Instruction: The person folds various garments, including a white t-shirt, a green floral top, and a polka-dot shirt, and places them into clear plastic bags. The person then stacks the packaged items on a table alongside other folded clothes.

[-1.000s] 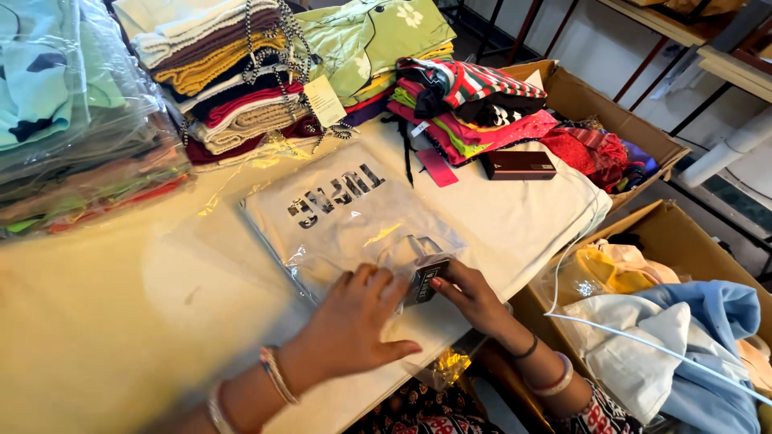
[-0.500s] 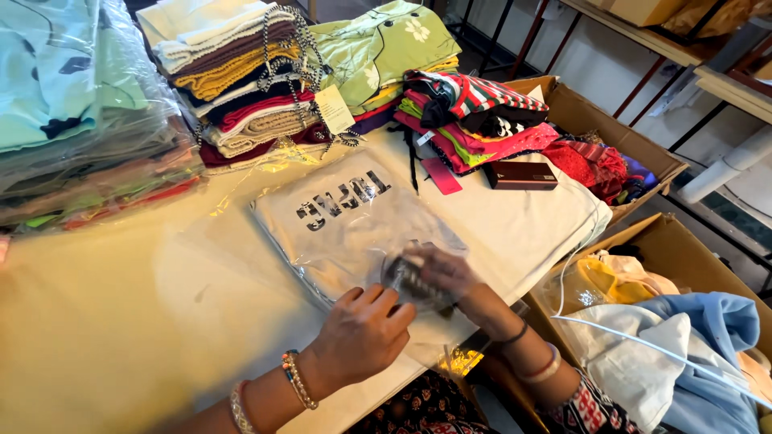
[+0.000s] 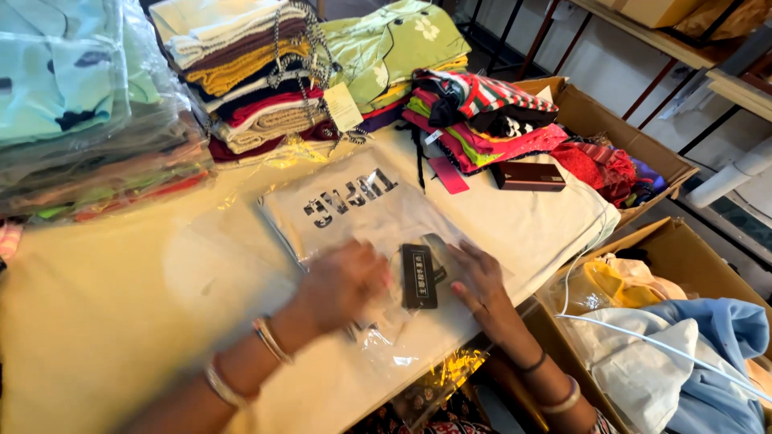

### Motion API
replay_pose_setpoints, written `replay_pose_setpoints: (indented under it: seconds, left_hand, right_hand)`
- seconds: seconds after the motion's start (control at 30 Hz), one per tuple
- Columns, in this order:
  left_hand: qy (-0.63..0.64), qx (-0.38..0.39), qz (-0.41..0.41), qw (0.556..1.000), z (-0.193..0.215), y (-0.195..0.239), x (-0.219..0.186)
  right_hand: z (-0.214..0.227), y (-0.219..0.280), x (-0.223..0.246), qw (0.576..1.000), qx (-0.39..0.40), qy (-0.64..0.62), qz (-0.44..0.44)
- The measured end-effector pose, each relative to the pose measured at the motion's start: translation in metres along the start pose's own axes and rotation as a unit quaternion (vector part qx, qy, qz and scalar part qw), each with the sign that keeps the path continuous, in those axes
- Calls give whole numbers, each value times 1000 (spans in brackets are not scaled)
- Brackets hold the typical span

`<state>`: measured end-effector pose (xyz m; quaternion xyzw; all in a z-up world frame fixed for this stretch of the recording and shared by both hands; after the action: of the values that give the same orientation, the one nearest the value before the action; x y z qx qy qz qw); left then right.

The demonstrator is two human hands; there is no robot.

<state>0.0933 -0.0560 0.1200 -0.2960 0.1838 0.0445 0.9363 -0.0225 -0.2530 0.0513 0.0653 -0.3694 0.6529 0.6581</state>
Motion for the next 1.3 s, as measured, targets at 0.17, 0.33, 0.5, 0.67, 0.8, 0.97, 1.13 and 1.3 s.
replay_pose_setpoints:
  seconds: [0.17, 0.33, 0.5, 0.67, 0.8, 0.97, 1.13, 1.3]
  left_hand:
    - [-27, 45, 80, 995, 1, 13, 83]
    - [-84, 269, 155, 947, -50, 44, 123]
    - [-18, 262, 170, 950, -34, 38, 121]
    - [-16, 177, 162, 971, -27, 39, 140]
    - [7, 162, 161, 973, -28, 41, 149]
    - [-19, 168, 167, 971, -29, 40, 145]
    - [-16, 164, 172, 971, -28, 40, 148]
    - [-44, 155, 184, 970, -27, 40, 146]
  right_hand:
    - [-2, 22, -5, 988, -1, 152, -21]
    - [-7, 19, 45, 996, 25, 79, 19]
    - [-43, 8, 96, 977, 144, 71, 139]
    - [-68, -5, 114, 975, 143, 21, 169]
    - [-86, -18, 109, 980, 181, 5, 78]
    - [-92, -17, 105, 981, 122, 36, 150]
    - [-103, -21, 96, 985, 119, 56, 114]
    - [-95, -12, 123, 956, 142, 48, 253]
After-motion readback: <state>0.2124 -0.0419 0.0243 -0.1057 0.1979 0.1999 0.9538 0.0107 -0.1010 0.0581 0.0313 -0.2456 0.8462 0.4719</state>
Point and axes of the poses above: each hand's wrist, its own y-axis away from the middle knuckle, its own z-axis out of the back of the hand, x = y × z, the point moved 9 cm from there along -y, towards the middle knuckle, and after that the axes turned 3 degrees about x, right-handed, at the moved point
